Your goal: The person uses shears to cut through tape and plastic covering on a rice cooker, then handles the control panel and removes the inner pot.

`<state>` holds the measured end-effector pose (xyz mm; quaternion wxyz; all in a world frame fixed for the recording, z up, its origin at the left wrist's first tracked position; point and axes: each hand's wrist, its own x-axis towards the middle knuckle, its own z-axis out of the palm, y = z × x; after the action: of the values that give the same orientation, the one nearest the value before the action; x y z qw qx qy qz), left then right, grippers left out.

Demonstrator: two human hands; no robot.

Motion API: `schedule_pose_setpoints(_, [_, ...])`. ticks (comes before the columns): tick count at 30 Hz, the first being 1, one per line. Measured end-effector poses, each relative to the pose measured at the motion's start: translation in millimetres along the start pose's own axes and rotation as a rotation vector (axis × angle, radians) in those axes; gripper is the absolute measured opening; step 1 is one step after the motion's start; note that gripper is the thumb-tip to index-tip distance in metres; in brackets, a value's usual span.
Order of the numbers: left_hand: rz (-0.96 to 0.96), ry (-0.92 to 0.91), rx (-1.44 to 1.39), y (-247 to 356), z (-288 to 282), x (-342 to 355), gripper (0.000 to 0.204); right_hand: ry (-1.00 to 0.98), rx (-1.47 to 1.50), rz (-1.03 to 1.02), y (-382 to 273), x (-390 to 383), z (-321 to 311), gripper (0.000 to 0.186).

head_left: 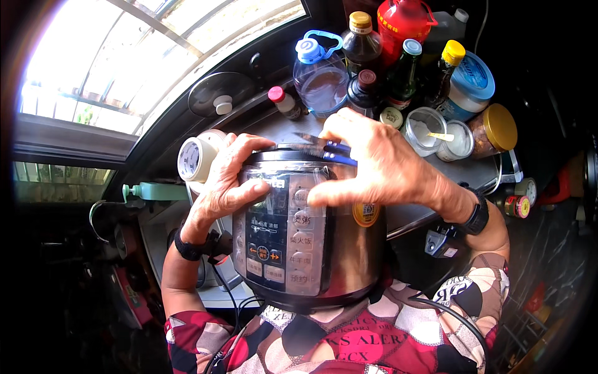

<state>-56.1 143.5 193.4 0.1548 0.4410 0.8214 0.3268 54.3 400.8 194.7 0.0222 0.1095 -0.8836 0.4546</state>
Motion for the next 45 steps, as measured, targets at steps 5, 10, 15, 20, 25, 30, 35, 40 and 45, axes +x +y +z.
schedule_pose_setpoints(5, [0.028,-0.007,-0.016,-2,2,6,0.070,0.008,-0.041,0.003,-3,-1,-3,0.064])
schedule_pose_setpoints(10, [0.024,-0.008,-0.012,-5,1,4,0.070,0.006,0.102,0.007,8,5,-3,0.048])
schedule_pose_setpoints(15, [0.019,-0.044,-0.187,-9,0,2,0.063,-0.131,0.567,0.158,27,9,-5,0.039])
schedule_pose_setpoints(20, [0.010,-0.060,-0.385,-14,-2,0,0.060,-0.160,0.355,0.157,22,6,-12,0.037])
schedule_pose_setpoints(25, [-0.017,-0.064,-0.564,-15,-5,-2,0.051,-0.181,0.369,0.144,20,7,-12,0.028])
schedule_pose_setpoints(30, [-0.088,0.087,-0.716,-23,-3,-8,0.054,-0.152,0.311,0.086,19,9,-14,0.034])
schedule_pose_setpoints(35, [0.204,0.303,-0.202,-22,-3,-18,0.022,0.135,0.078,-0.040,-7,-5,-6,0.029])
schedule_pose_setpoints(40, [0.310,0.438,0.021,-14,3,-28,0.016,0.329,-0.171,-0.111,-40,-21,5,0.027])
schedule_pose_setpoints(45, [0.405,0.508,0.185,-3,4,-29,0.029,0.214,-0.273,-0.271,-60,-12,21,0.032])
